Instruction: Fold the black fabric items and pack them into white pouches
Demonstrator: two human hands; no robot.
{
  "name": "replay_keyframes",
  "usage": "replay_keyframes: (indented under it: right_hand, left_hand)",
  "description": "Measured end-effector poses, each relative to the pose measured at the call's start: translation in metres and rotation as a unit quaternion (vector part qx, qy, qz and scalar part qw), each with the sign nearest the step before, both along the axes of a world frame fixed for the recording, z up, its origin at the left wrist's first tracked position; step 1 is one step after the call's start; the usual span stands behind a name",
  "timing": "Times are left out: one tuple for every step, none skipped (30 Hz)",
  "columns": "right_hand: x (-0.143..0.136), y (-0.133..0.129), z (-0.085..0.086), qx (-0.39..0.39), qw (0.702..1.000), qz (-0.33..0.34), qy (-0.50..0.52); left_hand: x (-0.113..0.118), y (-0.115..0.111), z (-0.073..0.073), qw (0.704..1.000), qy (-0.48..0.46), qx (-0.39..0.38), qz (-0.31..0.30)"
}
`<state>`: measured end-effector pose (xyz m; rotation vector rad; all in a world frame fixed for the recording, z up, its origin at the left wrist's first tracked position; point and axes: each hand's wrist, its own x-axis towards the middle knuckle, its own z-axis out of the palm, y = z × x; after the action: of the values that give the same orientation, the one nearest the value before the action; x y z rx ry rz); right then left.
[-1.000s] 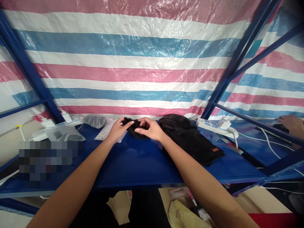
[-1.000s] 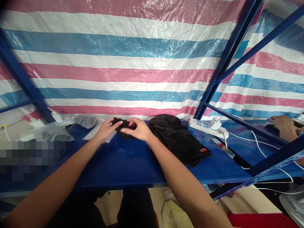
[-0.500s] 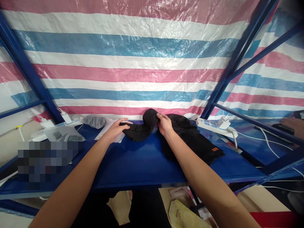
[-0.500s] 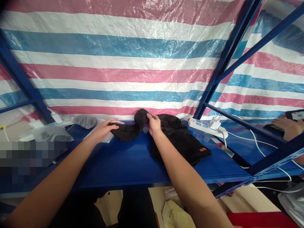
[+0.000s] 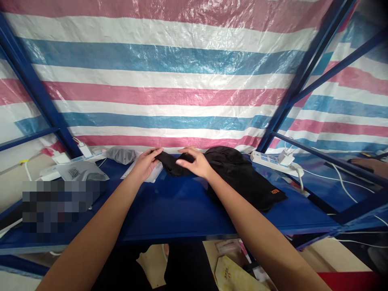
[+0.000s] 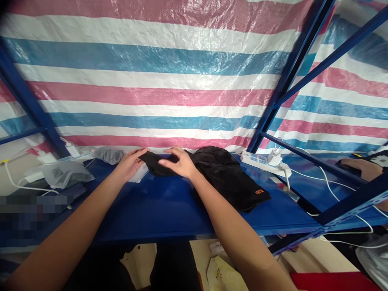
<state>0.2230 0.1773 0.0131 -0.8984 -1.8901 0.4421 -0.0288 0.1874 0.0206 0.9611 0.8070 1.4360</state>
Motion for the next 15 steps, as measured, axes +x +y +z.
replay_keyframes:
  right_hand:
    - [-0.006,-0.004,-0.002,-0.033,0.998,0.06,-0.007]
    - [-0.012,-0.007,-0.004,-0.063,0.993,0.101,-0.007]
    - [-0.018,-0.008,-0.008,-0.088,0.988,0.125,-0.002]
    - [-0.022,-0.008,-0.012,-0.107,0.984,0.14,0.006]
    - [-0.024,-0.006,-0.016,-0.122,0.981,0.147,0.019]
    - [-0.026,-0.004,-0.02,-0.134,0.979,0.148,0.04]
    - [-0.026,-0.001,-0.022,-0.147,0.977,0.14,0.066]
    - [-0.025,0.002,-0.024,-0.159,0.975,0.124,0.097]
    - [-0.024,0.005,-0.025,-0.17,0.971,0.104,0.13]
    - [-0.022,0.008,-0.025,-0.18,0.966,0.086,0.166]
    - [-0.02,0.011,-0.025,-0.189,0.959,0.072,0.198]
    - [-0.019,0.013,-0.023,-0.196,0.953,0.063,0.224]
    - [-0.016,0.015,-0.02,-0.199,0.948,0.057,0.243]
    - [-0.014,0.016,-0.015,-0.198,0.944,0.052,0.257]
    - [-0.011,0.015,-0.007,-0.191,0.943,0.049,0.269]
  left_hand:
    - [0.001,0.0,0.0,1.0,-0.015,0.006,-0.009]
    - [0.002,0.0,-0.001,0.999,-0.021,0.016,-0.024]
    - [0.003,-0.001,-0.001,0.999,-0.018,0.026,-0.036]
    - [0.004,-0.003,-0.001,0.998,-0.003,0.034,-0.044]
    - [0.005,-0.005,0.0,0.998,0.024,0.042,-0.048]
    - [0.005,-0.008,0.0,0.996,0.06,0.049,-0.052]
    - [0.006,-0.011,0.001,0.991,0.104,0.056,-0.056]
    - [0.006,-0.014,0.002,0.984,0.153,0.063,-0.061]
    - [0.006,-0.017,0.002,0.975,0.202,0.07,-0.065]
    - [0.005,-0.019,0.003,0.963,0.247,0.077,-0.069]
    - [0.005,-0.02,0.002,0.952,0.287,0.082,-0.067]
    - [0.004,-0.02,0.002,0.942,0.319,0.085,-0.062]
    - [0.003,-0.019,0.001,0.935,0.341,0.085,-0.055]
    - [0.001,-0.018,0.002,0.931,0.353,0.081,-0.043]
    - [0.0,-0.016,0.003,0.932,0.355,0.073,-0.024]
